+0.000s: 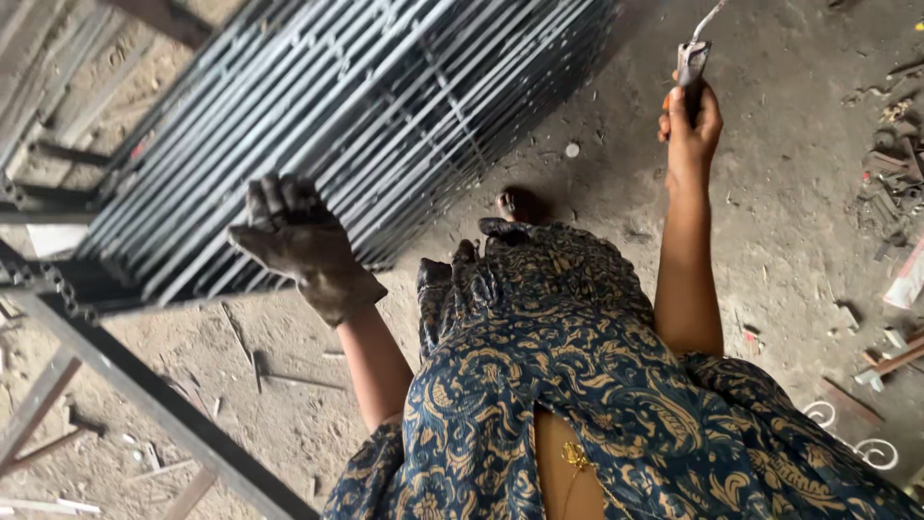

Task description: The person puts on a glove, picks up a paint roller, and paints a metal frame with white paint. They squat and sit on the floor while painting the frame.

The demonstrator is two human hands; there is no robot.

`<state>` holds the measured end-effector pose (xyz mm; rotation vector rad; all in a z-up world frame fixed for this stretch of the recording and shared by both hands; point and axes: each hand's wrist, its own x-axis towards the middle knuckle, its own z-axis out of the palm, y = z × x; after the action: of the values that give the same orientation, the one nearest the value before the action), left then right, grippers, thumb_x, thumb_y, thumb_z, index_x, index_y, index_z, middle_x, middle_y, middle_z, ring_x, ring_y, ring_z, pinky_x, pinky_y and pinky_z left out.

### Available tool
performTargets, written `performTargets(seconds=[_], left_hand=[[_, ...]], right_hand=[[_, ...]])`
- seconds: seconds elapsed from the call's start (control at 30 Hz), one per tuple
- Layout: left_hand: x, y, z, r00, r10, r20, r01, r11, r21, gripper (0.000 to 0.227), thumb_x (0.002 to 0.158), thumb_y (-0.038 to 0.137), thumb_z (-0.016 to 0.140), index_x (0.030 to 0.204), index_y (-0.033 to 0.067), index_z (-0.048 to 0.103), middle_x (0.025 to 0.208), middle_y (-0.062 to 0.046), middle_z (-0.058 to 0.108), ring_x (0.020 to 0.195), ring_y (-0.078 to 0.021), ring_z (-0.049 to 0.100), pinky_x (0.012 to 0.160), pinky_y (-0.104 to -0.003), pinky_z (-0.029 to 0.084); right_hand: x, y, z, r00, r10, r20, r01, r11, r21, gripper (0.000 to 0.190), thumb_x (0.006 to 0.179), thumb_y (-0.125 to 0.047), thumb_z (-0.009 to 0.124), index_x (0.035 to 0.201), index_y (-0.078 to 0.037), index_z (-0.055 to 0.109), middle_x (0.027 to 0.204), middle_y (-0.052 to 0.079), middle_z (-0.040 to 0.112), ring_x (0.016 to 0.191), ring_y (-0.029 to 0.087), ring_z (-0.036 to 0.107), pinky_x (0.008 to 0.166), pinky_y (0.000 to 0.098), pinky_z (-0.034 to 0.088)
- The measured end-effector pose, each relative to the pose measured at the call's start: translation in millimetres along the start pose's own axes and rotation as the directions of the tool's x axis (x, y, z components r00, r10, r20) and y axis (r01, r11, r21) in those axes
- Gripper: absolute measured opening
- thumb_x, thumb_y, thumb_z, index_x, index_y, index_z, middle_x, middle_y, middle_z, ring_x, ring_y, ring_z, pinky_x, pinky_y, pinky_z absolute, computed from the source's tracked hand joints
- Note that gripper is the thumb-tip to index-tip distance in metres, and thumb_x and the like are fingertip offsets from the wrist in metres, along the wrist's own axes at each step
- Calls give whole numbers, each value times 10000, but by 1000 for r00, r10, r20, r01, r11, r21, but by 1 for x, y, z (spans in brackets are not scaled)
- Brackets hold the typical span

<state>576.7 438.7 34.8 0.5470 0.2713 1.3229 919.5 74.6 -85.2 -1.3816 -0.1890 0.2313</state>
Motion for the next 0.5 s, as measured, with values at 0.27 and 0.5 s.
performTargets(seconds=[0.27,0.5], left_hand=[[13,-33,27,947,-36,321,79,989,-123,708,1069,577,280,1280,14,653,1236,-191,725,1067,-266,744,967,-387,602],[11,-45,44,994,-108,-15,105,982,-155,750,1001,641,283,1180,27,674,1121,-183,738,944,-289,757,896,-439,627]], right_hand=[[67,-5,-14,1000,-25,15,25,1000,4,309,1140,-229,637,1390,-47,617,959,-22,600,717,44,504,617,224,399],[94,-13,-9,999,-31,40,30,999,29,326,1137,-242,616,1404,-56,622,965,-24,615,721,41,520,624,217,420]])
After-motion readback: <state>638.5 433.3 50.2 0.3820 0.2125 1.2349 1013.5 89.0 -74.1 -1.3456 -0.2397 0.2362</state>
